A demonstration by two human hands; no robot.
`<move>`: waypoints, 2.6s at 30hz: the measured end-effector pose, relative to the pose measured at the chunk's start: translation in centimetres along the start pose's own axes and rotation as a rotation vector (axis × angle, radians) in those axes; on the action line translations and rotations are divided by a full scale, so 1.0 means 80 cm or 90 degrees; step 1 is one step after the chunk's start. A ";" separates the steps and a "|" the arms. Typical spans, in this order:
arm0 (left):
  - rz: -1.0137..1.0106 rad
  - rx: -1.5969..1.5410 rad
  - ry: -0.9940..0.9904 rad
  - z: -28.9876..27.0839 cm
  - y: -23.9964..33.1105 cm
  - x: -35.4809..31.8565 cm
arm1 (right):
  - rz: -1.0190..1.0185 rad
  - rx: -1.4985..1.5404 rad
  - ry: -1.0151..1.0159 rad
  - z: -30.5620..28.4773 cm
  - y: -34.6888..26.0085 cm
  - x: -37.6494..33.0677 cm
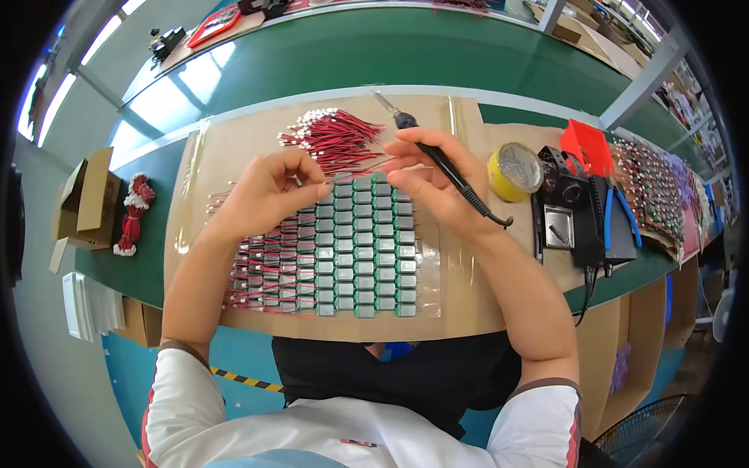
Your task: Soldering wires onto small electronic components arranged in a grid at a factory workbench.
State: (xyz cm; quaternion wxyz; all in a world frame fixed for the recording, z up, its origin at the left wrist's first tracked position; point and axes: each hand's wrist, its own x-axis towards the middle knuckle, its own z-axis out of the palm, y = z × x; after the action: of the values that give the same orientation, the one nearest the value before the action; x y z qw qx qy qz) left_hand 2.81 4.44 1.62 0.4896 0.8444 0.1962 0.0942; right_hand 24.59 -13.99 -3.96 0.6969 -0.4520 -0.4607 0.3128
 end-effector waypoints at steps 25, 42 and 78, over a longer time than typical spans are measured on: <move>0.151 0.086 -0.010 -0.016 -0.052 0.003 | -0.109 0.027 -0.032 0.016 0.004 0.015; 0.203 0.014 -0.052 0.023 -0.012 -0.015 | -0.115 -0.195 -0.085 0.044 -0.003 -0.021; 0.004 -0.060 0.104 -0.004 -0.048 0.025 | -0.127 -0.342 -0.075 -0.013 -0.036 0.001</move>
State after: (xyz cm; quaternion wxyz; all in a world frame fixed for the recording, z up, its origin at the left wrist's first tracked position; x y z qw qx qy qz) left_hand 3.62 7.26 -1.65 0.5110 0.8105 0.2280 0.1732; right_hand 25.67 -15.43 -1.46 0.5517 -0.5541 -0.6085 0.1353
